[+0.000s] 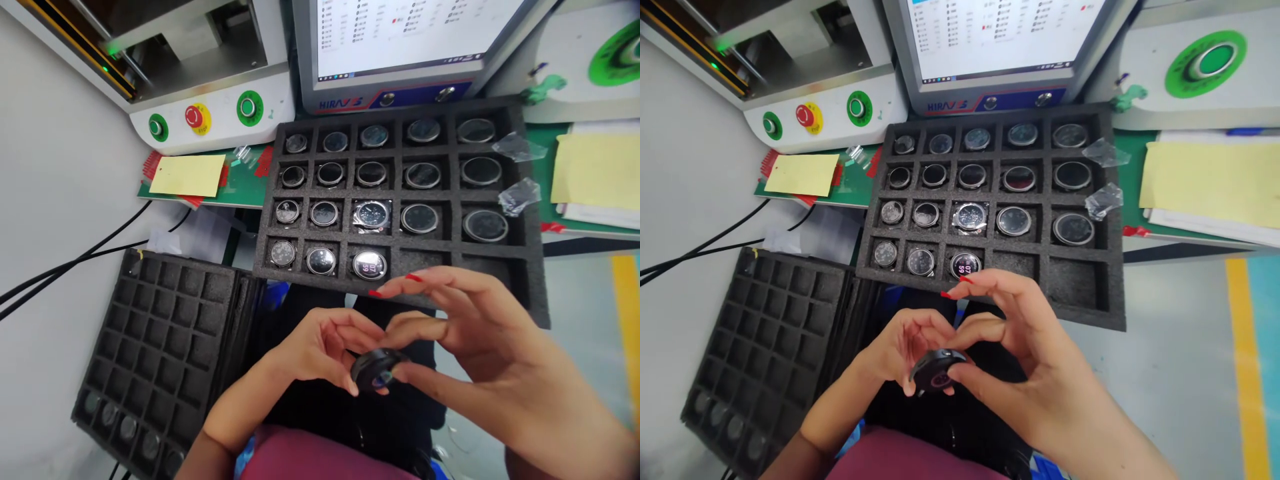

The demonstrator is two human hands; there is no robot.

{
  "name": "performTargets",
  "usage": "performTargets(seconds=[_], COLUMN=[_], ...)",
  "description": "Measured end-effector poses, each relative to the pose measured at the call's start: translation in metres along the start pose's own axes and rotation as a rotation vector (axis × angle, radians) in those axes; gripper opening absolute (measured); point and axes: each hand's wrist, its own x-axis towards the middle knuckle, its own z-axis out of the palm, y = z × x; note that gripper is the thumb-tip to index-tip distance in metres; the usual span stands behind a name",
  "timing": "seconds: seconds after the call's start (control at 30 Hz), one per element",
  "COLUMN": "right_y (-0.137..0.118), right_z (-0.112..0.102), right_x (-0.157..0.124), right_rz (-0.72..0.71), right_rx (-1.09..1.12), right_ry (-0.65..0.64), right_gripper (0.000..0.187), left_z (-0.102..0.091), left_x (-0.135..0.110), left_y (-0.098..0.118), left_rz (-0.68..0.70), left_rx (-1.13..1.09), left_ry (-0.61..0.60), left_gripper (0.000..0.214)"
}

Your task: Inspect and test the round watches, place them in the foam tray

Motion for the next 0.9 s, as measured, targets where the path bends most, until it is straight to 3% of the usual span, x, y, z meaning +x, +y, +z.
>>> performTargets(seconds=[0.07,0.17,0.23,0.3,0.47,0.9], right_y=[0.001,0.002,0.003,0.005,0.008,0.007], right_z=[0.005,0.018,0.026,0.032,0.034,0.030], right_x=[-0.003,-0.015,-0.023,-0.028,-0.026,-0.024], right_rz=[-0.061,-0.135,-0.080,0.027,0.169,0.286], right_rx=[-0.002,0.002,0.071,0.187,0.387,0.458], right_ry=[0.115,0.385,0.474,0.469,0.298,0.208], right_gripper=[0.053,0.040,0.035,0.033,0.031,0.035], left_z=[0.003,0.011,0.016,0.019,0.021,0.024], left_x=[0.001,0.001,0.000,-0.002,-0.005,-0.006], left_y=[-0.001,0.002,0.006,0.010,0.016,0.022], left_rz=[0.151,0.501,0.688,0.791,0.868,0.909], left_rx=[0.098,0.420,0.642,0.806,1.053,1.136], left_ry=[0.040,0.156,0.222,0.261,0.288,0.238], left_gripper=[0.080,0.080,0.076,0.075,0.078,0.076])
